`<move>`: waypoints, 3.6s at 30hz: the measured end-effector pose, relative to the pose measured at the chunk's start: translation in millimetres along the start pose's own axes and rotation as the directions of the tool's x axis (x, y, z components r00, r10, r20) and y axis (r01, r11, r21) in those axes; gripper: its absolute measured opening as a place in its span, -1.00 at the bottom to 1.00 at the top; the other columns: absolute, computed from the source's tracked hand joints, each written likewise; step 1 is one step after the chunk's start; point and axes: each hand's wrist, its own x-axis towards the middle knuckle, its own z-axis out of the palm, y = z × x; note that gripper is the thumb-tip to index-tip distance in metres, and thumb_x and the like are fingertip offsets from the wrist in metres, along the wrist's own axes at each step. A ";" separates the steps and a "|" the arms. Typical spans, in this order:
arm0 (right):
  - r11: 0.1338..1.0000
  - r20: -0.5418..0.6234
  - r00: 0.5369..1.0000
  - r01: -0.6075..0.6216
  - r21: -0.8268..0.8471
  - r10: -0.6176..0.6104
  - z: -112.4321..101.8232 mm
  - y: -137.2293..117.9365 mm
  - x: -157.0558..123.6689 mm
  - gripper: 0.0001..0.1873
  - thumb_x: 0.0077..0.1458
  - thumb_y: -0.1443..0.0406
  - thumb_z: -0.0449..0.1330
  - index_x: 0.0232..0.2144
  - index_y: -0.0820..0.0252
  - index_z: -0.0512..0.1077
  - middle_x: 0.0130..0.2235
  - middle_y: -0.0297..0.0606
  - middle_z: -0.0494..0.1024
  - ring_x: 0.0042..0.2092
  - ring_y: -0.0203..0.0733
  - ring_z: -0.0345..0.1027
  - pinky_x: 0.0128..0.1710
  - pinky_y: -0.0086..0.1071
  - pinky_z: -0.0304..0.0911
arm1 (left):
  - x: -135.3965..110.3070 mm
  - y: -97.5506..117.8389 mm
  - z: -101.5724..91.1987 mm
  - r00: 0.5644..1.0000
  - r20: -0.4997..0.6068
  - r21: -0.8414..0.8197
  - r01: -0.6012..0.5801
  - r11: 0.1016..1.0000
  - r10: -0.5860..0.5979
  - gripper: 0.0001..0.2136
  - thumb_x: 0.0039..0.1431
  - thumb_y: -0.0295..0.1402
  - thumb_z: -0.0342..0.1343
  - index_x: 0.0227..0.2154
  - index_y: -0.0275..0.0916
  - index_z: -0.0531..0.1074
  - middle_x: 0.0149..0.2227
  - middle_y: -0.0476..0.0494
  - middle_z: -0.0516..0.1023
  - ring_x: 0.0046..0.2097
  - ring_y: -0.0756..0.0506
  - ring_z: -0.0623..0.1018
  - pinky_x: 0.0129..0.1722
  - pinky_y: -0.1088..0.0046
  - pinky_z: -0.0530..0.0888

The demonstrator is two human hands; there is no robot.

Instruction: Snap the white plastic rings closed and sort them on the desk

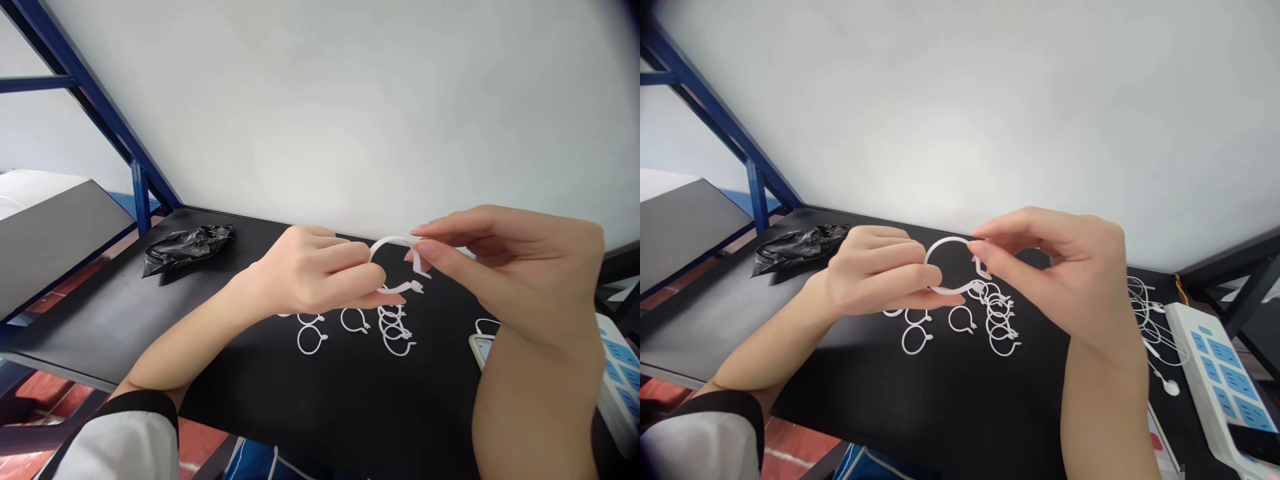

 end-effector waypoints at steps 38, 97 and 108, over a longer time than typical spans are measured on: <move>0.982 0.156 0.983 0.124 -0.144 -0.101 -11.3 -3.5 -9.2 -0.84 0.04 0.34 0.32 -0.39 -0.12 0.58 -0.46 -0.46 0.60 -0.46 -0.19 0.49 -0.53 -0.31 0.40 | 4.3 5.5 -3.8 0.992 -0.111 0.082 0.068 0.994 -0.059 -0.73 0.15 -0.27 0.22 -0.57 -0.20 0.30 -0.70 0.16 0.17 -0.66 0.12 0.18 -0.65 0.58 0.25; 0.971 0.279 0.953 0.169 -0.167 -0.117 -14.1 -27.8 -7.0 -0.84 0.06 0.34 0.28 -0.34 -0.10 0.56 -0.39 -0.43 0.62 -0.49 -0.22 0.48 -0.58 -0.36 0.37 | 2.3 1.1 -4.3 0.982 -0.102 -0.051 0.152 0.987 -0.157 -0.74 0.21 -0.09 0.07 -0.31 -0.18 0.47 -0.59 0.04 0.33 -0.62 0.08 0.30 -0.64 0.56 0.26; 0.943 0.296 0.943 0.228 -0.242 -0.151 -16.0 -29.6 -8.5 -0.82 0.06 0.26 0.33 -0.23 -0.10 0.57 -0.23 -0.46 0.66 -0.32 -0.21 0.56 -0.46 -0.44 0.47 | 3.5 3.5 -2.6 0.967 -0.168 0.002 0.195 0.981 -0.192 -0.57 0.18 0.09 0.01 -0.41 -0.20 0.47 -0.68 0.06 0.25 -0.68 0.07 0.17 -0.68 0.49 0.19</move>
